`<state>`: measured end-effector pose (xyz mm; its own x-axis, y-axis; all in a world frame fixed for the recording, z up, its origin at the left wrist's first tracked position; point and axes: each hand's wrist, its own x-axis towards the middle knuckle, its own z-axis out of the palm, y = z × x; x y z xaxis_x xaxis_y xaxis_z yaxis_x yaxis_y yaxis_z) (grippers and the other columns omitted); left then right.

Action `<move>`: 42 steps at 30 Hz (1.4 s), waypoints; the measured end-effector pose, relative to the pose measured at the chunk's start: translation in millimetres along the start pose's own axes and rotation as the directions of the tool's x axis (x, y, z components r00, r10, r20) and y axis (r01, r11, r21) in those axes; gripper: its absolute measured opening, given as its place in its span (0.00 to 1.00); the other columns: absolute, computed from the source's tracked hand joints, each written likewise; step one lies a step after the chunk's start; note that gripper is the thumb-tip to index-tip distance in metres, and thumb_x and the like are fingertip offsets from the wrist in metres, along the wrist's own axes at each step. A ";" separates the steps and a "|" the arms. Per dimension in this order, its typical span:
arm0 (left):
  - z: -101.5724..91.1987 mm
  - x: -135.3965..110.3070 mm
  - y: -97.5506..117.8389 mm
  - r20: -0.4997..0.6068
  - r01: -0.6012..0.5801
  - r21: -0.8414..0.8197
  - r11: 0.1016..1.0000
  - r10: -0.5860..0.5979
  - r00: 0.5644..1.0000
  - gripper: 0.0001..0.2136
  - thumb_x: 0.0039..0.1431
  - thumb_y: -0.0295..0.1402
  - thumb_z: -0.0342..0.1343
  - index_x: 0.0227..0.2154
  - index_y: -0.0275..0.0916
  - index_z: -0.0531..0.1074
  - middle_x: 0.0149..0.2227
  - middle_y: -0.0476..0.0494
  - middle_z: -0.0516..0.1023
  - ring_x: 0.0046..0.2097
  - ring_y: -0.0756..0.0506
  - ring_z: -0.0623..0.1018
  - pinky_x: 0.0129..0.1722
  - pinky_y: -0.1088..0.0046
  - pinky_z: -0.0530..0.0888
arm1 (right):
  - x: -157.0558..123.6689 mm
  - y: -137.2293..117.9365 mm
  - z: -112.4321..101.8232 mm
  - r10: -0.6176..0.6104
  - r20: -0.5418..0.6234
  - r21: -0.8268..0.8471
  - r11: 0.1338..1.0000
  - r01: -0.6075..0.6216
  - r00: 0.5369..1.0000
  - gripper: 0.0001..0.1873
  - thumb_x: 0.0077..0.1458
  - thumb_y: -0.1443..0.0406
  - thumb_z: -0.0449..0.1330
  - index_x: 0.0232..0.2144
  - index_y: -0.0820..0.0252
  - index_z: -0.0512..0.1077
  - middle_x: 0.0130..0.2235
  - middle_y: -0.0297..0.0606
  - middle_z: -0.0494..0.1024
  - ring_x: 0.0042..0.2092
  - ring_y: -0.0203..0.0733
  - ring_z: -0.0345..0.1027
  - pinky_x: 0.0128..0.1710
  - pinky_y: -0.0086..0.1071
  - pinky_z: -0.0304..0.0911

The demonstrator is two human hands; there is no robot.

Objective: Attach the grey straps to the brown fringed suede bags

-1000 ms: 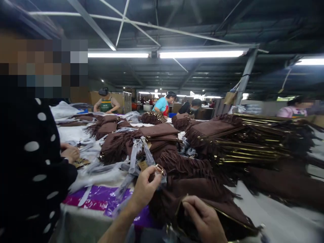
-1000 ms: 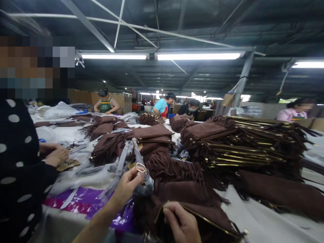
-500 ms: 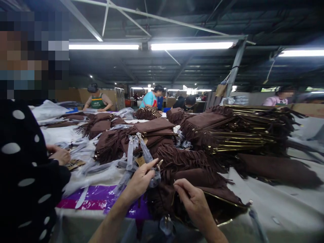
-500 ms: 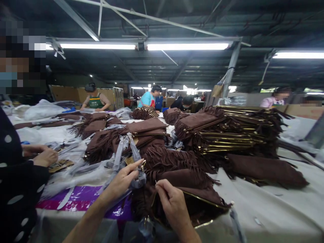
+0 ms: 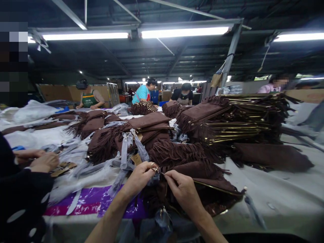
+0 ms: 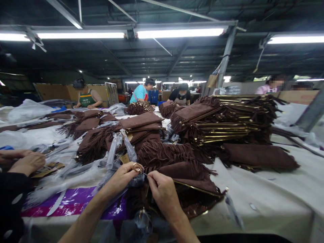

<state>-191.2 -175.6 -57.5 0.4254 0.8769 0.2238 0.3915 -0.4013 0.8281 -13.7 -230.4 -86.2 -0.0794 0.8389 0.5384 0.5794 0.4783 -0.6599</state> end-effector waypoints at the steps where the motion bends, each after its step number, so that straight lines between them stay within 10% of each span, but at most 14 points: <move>1: 0.4 1.0 0.4 0.007 -0.009 0.019 1.000 0.009 1.000 0.11 0.56 0.35 0.48 0.27 0.37 0.73 0.31 0.47 0.75 0.37 0.45 0.73 0.39 0.72 0.67 | 1.7 0.2 -0.1 -0.015 0.015 -0.038 0.999 0.015 1.000 0.13 0.63 0.67 0.51 0.29 0.58 0.73 0.27 0.34 0.76 0.30 0.38 0.71 0.32 0.28 0.58; 14: 3.0 15.0 9.0 0.106 -0.024 0.243 0.970 -0.002 0.994 0.14 0.57 0.33 0.47 0.34 0.39 0.79 0.36 0.44 0.78 0.42 0.44 0.75 0.42 0.72 0.68 | 1.8 8.5 -0.8 -0.048 0.096 -0.413 0.907 0.084 0.994 0.12 0.62 0.71 0.51 0.29 0.59 0.70 0.28 0.37 0.76 0.30 0.41 0.71 0.29 0.31 0.51; 31: 22.4 20.2 3.9 0.057 -0.436 0.369 0.821 0.448 0.892 0.06 0.49 0.22 0.53 0.27 0.38 0.71 0.36 0.46 0.73 0.41 0.45 0.69 0.45 0.66 0.64 | 3.8 30.2 0.5 -0.038 0.020 -0.178 0.983 0.041 0.999 0.16 0.64 0.66 0.46 0.29 0.59 0.70 0.27 0.39 0.75 0.28 0.42 0.70 0.29 0.32 0.54; 36: 24.1 26.1 13.0 -0.033 -0.405 0.486 0.774 0.480 0.877 0.05 0.52 0.22 0.53 0.25 0.38 0.69 0.34 0.46 0.73 0.42 0.44 0.69 0.46 0.64 0.64 | 2.0 23.2 -4.2 0.117 -0.037 0.149 0.983 -0.111 0.992 0.10 0.61 0.61 0.53 0.33 0.58 0.73 0.27 0.35 0.74 0.28 0.40 0.67 0.29 0.30 0.57; 42: 26.6 20.1 49.2 -0.181 -0.286 0.489 0.824 0.417 0.891 0.07 0.54 0.22 0.45 0.25 0.38 0.64 0.32 0.42 0.71 0.36 0.43 0.71 0.36 0.65 0.67 | 4.8 12.6 -21.6 0.494 -0.094 0.734 0.621 -0.275 0.864 0.19 0.46 0.52 0.70 0.32 0.58 0.72 0.26 0.29 0.71 0.23 0.30 0.57 0.19 0.22 0.51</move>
<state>-141.8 -184.8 -25.9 0.3942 0.6616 0.6378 0.5999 -0.7111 0.3668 10.8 -225.9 -80.6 0.2941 0.9369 0.1890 -0.2132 0.2571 -0.9426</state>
